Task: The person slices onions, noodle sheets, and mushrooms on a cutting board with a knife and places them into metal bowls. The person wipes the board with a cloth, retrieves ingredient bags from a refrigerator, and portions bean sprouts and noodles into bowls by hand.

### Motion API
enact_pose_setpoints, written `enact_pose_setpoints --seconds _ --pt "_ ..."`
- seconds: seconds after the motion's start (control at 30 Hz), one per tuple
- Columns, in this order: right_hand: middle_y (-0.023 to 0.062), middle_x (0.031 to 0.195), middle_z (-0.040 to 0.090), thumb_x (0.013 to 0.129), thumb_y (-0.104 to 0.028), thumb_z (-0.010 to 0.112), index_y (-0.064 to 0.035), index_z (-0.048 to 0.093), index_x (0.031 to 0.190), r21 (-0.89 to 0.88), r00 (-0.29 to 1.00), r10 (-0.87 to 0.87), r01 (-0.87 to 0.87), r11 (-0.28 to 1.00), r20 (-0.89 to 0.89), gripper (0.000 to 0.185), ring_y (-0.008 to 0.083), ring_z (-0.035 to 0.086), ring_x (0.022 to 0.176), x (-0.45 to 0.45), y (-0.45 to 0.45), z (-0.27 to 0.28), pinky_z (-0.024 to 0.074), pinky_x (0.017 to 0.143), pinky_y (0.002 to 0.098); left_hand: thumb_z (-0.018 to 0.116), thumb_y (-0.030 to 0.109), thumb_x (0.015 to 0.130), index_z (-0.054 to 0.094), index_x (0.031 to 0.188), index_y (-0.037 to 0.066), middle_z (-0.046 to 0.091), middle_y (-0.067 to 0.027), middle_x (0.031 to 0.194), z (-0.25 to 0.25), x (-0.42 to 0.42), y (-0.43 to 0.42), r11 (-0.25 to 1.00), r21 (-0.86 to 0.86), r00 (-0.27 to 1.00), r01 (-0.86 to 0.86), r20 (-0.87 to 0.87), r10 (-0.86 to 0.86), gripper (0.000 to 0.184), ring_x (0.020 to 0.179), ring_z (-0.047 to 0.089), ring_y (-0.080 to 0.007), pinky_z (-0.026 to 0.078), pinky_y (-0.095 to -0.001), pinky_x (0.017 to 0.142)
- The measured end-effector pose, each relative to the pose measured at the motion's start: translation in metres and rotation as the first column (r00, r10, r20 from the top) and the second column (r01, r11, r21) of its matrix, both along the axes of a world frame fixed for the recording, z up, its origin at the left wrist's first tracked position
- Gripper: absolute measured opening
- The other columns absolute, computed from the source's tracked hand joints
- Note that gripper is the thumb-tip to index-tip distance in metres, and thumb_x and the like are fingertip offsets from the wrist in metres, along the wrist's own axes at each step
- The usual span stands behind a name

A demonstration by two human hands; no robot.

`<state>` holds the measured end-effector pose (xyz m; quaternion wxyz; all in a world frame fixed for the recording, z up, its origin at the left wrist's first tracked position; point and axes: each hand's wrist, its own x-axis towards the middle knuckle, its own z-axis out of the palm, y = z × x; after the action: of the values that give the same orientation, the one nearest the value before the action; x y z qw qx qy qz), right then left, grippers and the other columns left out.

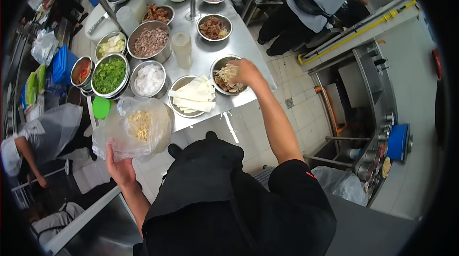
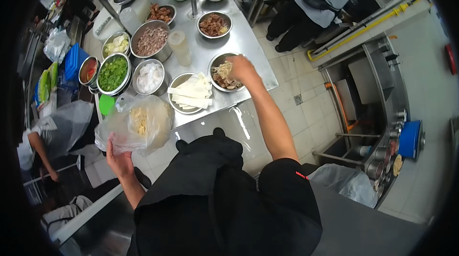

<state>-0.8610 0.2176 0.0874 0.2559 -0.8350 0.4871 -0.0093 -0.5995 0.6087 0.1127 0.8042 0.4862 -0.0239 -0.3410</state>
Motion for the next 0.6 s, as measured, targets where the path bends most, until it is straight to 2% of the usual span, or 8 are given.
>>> enact_pose_setpoints --seconds 0.1,0.17,0.23,0.37,0.43,0.47,0.53,0.6 --pt "0.0192 0.112 0.064 0.06 -0.009 0.077 -0.0078 0.065 0.116 -0.159 0.989 -0.038 0.061 0.985 0.143 0.057 0.0304 0.063 0.101 -0.005 0.0 0.039 0.0492 0.09 0.0347 0.048 0.03 0.095 0.046 0.132 0.003 0.048 -0.0094 0.133 0.008 -0.007 0.004 0.998 0.052 0.999 0.018 0.025 -0.019 0.045 0.124 0.046 -0.0243 0.042 -0.0467 0.099" --pt "0.0161 0.109 0.065 0.065 -0.007 0.075 -0.0041 0.066 0.112 -0.101 0.958 0.002 0.029 0.994 0.285 0.048 0.022 0.065 0.091 0.003 0.017 0.09 0.0518 0.083 0.0322 0.049 0.029 0.095 0.045 0.132 0.003 0.047 -0.0092 0.133 0.012 -0.013 0.006 0.996 0.087 0.998 0.019 0.05 -0.023 0.045 0.123 0.047 -0.023 0.042 -0.0449 0.098" --pt "0.0148 0.096 0.068 0.072 -0.003 0.069 -0.0009 0.067 0.103 -0.048 0.845 0.134 -0.128 0.991 0.518 0.031 0.0204 0.066 0.082 0.022 0.045 0.126 0.0537 0.079 0.0319 0.046 0.027 0.096 0.046 0.132 0.004 0.048 -0.0091 0.133 0.008 -0.018 0.007 0.991 0.13 0.994 0.036 0.095 -0.048 0.044 0.123 0.047 -0.0246 0.044 -0.0462 0.097" --pt "0.0126 0.087 0.065 0.075 0.003 0.065 0.0018 0.066 0.097 0.131 0.556 0.195 -0.492 0.86 0.808 0.021 0.0198 0.065 0.077 0.098 0.144 0.152 0.0529 0.068 0.0287 0.044 0.024 0.096 0.045 0.133 0.004 0.049 -0.0095 0.13 0.018 -0.028 0.008 0.981 0.195 0.985 0.006 0.165 -0.039 0.042 0.12 0.049 -0.0238 0.044 -0.044 0.096" --pt "0.0125 0.092 0.065 0.075 0.005 0.066 0.005 0.063 0.09 0.025 0.446 0.411 -0.7 0.713 0.795 0.015 0.0182 0.064 0.079 0.141 0.186 0.127 0.0544 0.069 0.0261 0.043 0.023 0.096 0.044 0.133 0.003 0.049 -0.0099 0.13 0.021 -0.033 0.006 0.99 0.134 0.989 0.045 0.136 -0.063 0.042 0.12 0.049 -0.0232 0.044 -0.0427 0.097" --pt "0.0192 0.084 0.064 0.074 0.006 0.058 0.0045 0.063 0.083 -0.007 0.415 0.475 -0.748 0.664 0.776 0.01 0.0338 0.064 0.076 0.166 0.206 0.109 0.0516 0.065 0.038 0.043 0.022 0.095 0.045 0.133 0.003 0.049 -0.0103 0.129 0.023 -0.034 0.006 0.992 0.117 0.991 0.043 0.122 -0.057 0.042 0.119 0.048 -0.0218 0.042 -0.0396 0.097" --pt "0.0206 0.084 0.065 0.076 0.003 0.053 0.0041 0.062 0.089 -0.03 0.556 0.743 -0.793 0.609 0.372 0.016 0.0386 0.063 0.077 0.208 0.22 0.02 0.0509 0.068 0.0408 0.043 0.021 0.095 0.045 0.131 0.001 0.049 -0.011 0.127 0.026 -0.038 0.008 0.995 0.08 0.994 0.052 0.09 -0.059 0.041 0.119 0.047 -0.019 0.04 -0.0335 0.097" --pt "0.0238 0.085 0.064 0.079 -0.003 0.051 0.0026 0.06 0.097 0.1 0.672 0.731 -0.741 0.664 0.12 0.022 0.0396 0.063 0.077 0.22 0.227 0.005 0.0511 0.066 0.0419 0.043 0.02 0.095 0.045 0.131 0.001 0.05 -0.0101 0.126 0.021 -0.038 0.011 0.998 0.059 0.995 0.017 0.096 -0.023 0.041 0.117 0.048 -0.0181 0.041 -0.0336 0.096"
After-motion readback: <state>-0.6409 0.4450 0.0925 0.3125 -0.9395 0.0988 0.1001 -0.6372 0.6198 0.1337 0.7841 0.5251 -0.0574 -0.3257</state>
